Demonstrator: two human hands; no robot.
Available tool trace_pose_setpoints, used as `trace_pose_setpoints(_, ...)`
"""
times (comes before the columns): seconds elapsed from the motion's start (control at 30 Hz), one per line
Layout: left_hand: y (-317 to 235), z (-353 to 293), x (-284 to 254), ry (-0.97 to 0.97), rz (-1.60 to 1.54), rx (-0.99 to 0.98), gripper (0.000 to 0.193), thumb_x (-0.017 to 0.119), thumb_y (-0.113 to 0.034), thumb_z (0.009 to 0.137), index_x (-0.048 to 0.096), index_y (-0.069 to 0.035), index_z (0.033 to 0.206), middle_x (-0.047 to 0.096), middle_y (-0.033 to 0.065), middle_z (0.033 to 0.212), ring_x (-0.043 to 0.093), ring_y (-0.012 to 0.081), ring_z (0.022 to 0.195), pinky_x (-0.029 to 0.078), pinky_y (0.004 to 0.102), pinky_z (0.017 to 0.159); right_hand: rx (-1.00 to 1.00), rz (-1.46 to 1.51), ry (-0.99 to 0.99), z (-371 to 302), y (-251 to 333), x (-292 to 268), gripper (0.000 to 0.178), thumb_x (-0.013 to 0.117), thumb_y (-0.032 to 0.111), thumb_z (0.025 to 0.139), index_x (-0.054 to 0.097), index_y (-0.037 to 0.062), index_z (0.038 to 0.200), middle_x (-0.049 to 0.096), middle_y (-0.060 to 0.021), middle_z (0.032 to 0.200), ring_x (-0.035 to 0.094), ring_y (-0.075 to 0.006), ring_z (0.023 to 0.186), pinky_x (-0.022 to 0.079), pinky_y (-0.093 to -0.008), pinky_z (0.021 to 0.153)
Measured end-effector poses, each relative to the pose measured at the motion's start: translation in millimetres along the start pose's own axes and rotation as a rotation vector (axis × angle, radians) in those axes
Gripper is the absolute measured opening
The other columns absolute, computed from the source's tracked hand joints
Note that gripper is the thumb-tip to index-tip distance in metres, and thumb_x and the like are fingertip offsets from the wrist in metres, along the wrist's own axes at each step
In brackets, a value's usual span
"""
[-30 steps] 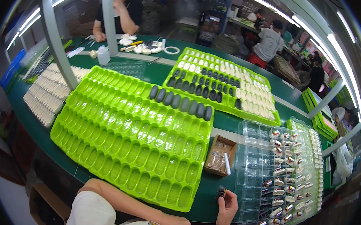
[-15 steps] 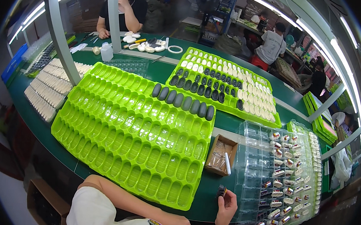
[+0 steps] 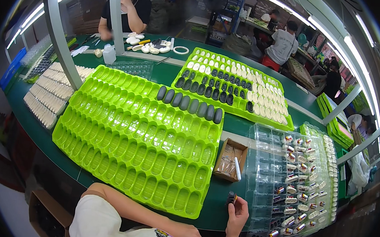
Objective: The person picks up small black oval-shaped electronic components from a green tray and uses a wooden stick to manipulate internal parts. They then place the components into a clear plastic packaging tray. The person repeats this process for multiple units, occasionally interacting with a coworker across the table.
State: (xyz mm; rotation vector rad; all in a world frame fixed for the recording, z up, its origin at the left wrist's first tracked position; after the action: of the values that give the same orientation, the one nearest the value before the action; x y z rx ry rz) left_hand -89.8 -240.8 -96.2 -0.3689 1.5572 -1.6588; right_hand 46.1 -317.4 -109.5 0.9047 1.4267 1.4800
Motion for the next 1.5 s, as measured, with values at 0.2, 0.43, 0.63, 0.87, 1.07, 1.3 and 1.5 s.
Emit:
trace_pose_setpoints(0.2,-2.0,-0.2,-1.7,-0.003,0.013,-0.009,0.023,0.043,-0.025,0.09,0.046,-0.003,0.084,0.053,0.0155,0.06,0.054,0.0339,0.057,0.043,0.041,0.049,0.004,-0.008,-0.004,0.3,0.9,0.1,0.023,0.056,-0.004,0.074,0.054,-0.0022,0.097,0.058,-0.0065,0.088,0.057,-0.0127,0.081,0.045,-0.0253,0.075)
trace_pose_setpoints(0.43,-2.4,0.0,-2.6,0.003,0.012,-0.004,0.024,0.043,-0.026,0.09,0.046,-0.003,0.083,0.053,0.0155,0.06,0.054,0.0337,0.057,0.043,0.0407,0.049,-0.001,-0.013,-0.012,0.2,-1.4,-0.8,0.023,0.056,-0.004,0.074,0.054,-0.0021,0.097,0.057,-0.0064,0.087,0.057,-0.0123,0.079,0.045,-0.0251,0.075)
trace_pose_setpoints(0.63,-0.2,-0.6,-0.5,0.001,0.018,-0.003,0.025,0.043,-0.027,0.09,0.045,-0.004,0.083,0.053,0.0156,0.06,0.054,0.0342,0.057,0.044,0.0407,0.05,-0.011,-0.018,-0.008,0.4,-2.1,-0.8,0.023,0.056,-0.004,0.074,0.054,-0.002,0.097,0.057,-0.0062,0.087,0.056,-0.0121,0.079,0.045,-0.0249,0.074)
trace_pose_setpoints(0.87,-1.0,0.2,-0.8,0.001,0.025,-0.018,0.024,0.043,-0.027,0.089,0.046,-0.004,0.083,0.053,0.015,0.06,0.054,0.0338,0.056,0.044,0.0405,0.049,-0.022,-0.014,-0.022,0.6,0.4,-0.4,0.023,0.057,-0.004,0.074,0.055,-0.0021,0.096,0.058,-0.0068,0.086,0.057,-0.0122,0.077,0.045,-0.025,0.073)
trace_pose_setpoints(1.07,-3.0,0.0,-1.9,0.032,0.026,-0.048,0.023,0.044,-0.026,0.089,0.047,-0.004,0.084,0.054,0.0146,0.062,0.054,0.033,0.056,0.044,0.0396,0.049,-0.018,-0.044,-0.017,0.3,0.6,-1.2,0.023,0.058,-0.003,0.073,0.055,-0.0019,0.096,0.059,-0.0071,0.086,0.058,-0.0124,0.078,0.046,-0.0248,0.073)
trace_pose_setpoints(1.3,-1.3,4.1,-4.6,0.065,0.039,-0.068,0.022,0.047,-0.025,0.088,0.052,-0.004,0.089,0.055,0.0135,0.064,0.055,0.0306,0.056,0.046,0.037,0.05,-0.038,-0.059,-0.025,4.5,4.9,-3.5,0.024,0.06,-0.001,0.073,0.056,-0.0014,0.097,0.059,-0.0077,0.086,0.059,-0.0125,0.077,0.047,-0.0243,0.071)
trace_pose_setpoints(1.5,0.4,10.5,-0.5,0.095,0.101,-0.122,0.015,0.056,-0.021,0.082,0.056,-0.006,0.086,0.057,0.009,0.061,0.056,0.0258,0.05,0.047,0.0336,0.047,-0.103,-0.074,-0.038,2.9,13.3,-10.6,0.023,0.061,0.001,0.074,0.057,0.0009,0.096,0.06,-0.008,0.089,0.06,-0.0144,0.079,0.048,-0.0253,0.069)
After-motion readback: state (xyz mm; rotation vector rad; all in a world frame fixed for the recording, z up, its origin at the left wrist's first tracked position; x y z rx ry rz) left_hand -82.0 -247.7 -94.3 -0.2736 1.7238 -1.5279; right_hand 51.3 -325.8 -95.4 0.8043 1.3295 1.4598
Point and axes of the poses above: each hand's wrist, its own z-axis towards the middle knuckle, its own x-axis out of the palm, y = z × x, the point moved 5 cm from there along z, towards the middle knuckle
